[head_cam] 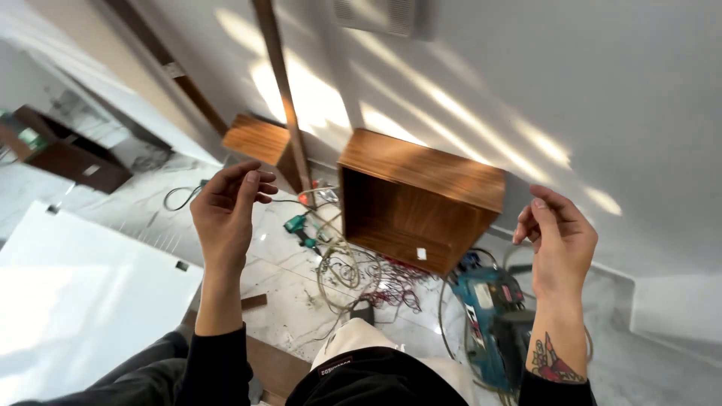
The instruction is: Measuring, cutting, and adhering LED light strips to the interior shelves and frame of a wooden cabinet.
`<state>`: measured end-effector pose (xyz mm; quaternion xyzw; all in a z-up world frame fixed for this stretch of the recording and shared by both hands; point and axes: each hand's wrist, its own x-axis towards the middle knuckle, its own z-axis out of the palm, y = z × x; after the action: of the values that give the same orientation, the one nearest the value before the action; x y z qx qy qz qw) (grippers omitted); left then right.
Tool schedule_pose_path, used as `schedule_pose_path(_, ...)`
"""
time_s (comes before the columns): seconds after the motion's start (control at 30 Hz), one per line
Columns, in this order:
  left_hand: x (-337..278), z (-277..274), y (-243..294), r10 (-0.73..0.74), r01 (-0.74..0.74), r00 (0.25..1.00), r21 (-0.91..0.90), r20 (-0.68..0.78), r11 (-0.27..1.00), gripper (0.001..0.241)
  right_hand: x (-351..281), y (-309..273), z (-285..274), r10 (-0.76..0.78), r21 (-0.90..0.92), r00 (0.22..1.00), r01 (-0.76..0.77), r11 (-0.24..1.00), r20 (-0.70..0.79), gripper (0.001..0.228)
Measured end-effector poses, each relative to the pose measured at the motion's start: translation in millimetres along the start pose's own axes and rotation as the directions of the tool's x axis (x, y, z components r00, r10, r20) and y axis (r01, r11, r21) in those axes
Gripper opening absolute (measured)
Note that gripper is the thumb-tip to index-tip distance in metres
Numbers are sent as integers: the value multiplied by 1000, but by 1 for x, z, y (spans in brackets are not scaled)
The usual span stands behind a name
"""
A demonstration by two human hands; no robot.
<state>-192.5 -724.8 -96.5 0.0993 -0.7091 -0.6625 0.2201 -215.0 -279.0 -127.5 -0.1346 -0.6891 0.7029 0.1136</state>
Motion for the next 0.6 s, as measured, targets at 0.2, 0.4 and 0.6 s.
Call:
schedule_pose_path(0.2,41,-109,-26,164,-139,943,104,-289,985,19,50,70,157,-33,85,938,3,996,344,22)
schedule_pose_path(0.4,54,-174,-30,143,-74,864,158,-483,985,21,60,91,295,3,86,827,-63,994,563,21)
schedule_pose_path(0.6,114,-247,-69,121,-61,739,112,-663,992,21,63,114,424,101,12,744,-145,989,660,24)
